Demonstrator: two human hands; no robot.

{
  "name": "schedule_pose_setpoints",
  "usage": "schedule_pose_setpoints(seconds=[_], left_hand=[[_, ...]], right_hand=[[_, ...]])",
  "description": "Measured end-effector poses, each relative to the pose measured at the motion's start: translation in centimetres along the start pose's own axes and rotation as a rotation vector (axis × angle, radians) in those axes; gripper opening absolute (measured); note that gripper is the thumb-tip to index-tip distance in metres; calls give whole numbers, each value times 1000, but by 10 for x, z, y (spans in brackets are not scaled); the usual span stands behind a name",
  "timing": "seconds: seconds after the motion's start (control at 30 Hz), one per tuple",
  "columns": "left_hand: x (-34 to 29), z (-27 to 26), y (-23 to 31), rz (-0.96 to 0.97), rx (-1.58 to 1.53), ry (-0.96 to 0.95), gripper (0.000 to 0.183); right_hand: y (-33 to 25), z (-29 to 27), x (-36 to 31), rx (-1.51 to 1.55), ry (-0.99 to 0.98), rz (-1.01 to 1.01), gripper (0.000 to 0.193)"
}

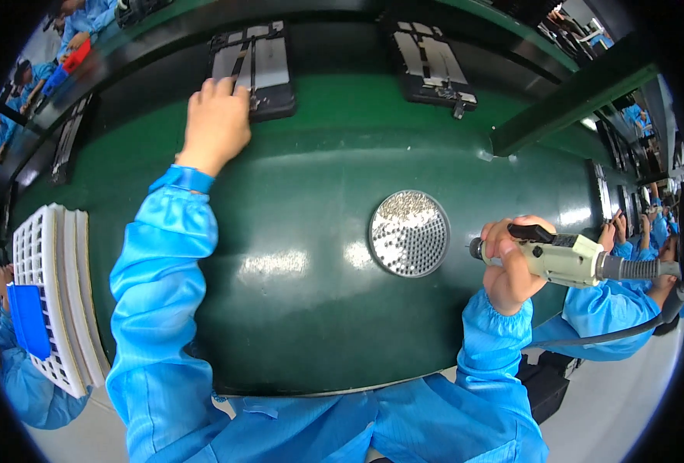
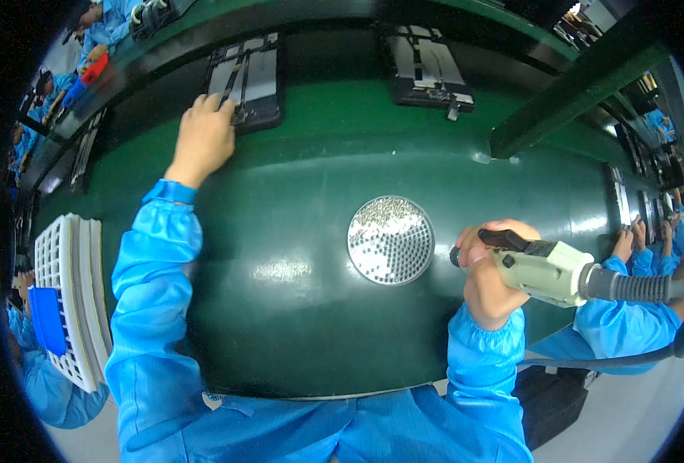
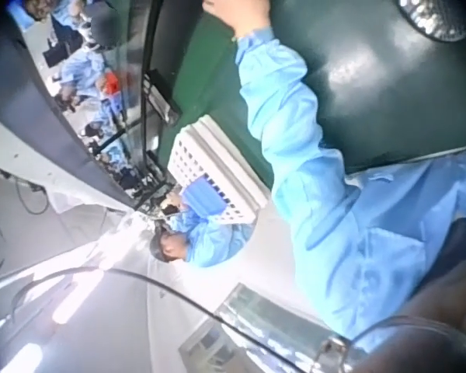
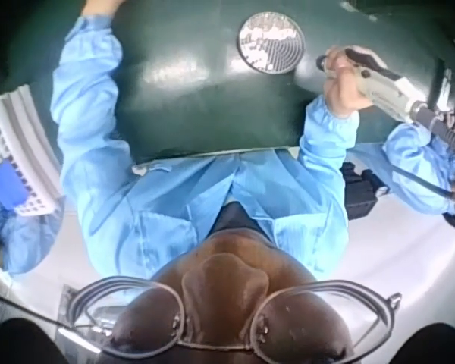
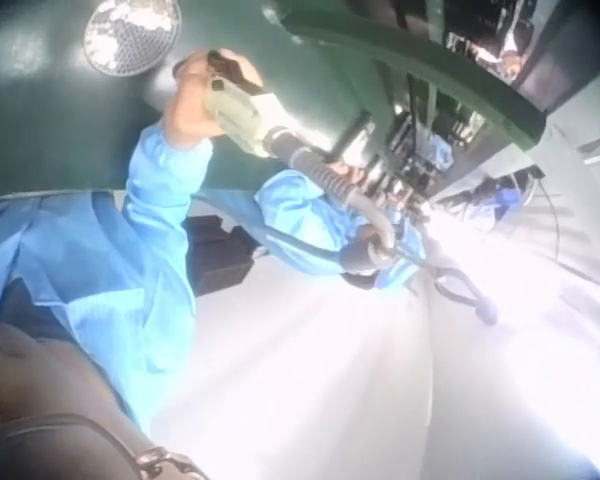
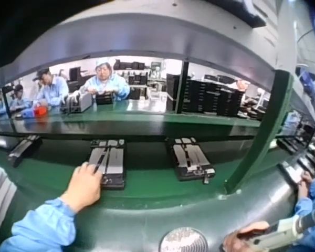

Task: The person assembles electronic devices on a production line by positioning components, driving screws with an electric screwdriver, and placing the assembled units back onto the conveyor belt.

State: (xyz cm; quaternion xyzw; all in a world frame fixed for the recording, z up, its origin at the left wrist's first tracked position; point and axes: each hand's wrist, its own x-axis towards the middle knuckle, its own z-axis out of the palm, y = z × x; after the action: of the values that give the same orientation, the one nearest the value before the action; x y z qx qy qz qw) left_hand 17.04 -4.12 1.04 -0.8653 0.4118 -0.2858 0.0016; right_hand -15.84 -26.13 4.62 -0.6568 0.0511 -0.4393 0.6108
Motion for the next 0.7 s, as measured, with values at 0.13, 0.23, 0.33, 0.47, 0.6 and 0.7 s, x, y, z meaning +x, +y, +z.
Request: schedule_pose_setpoints(seconds=[0.13, 0.23, 0.33, 0.47, 0.6, 0.7], left_hand=[[56, 3, 88, 164, -437, -108, 40], [90, 16, 144, 286, -550, -124, 44], [116, 42, 191, 215, -536, -112, 46], [160, 47, 198, 217, -339, -207, 57], [167, 51, 201, 394, -272, -91, 49], [159, 60, 198, 205, -262, 54, 39]], right_hand=[[8, -12, 1, -94, 88, 22, 32], [11, -17, 7, -133, 158, 33, 30], [24, -33, 11, -172, 180, 4, 28], [28, -45, 12, -262, 229, -3, 27], [29, -50, 15, -312, 242, -56, 29], [28, -47, 17, -336, 243, -60, 29]])
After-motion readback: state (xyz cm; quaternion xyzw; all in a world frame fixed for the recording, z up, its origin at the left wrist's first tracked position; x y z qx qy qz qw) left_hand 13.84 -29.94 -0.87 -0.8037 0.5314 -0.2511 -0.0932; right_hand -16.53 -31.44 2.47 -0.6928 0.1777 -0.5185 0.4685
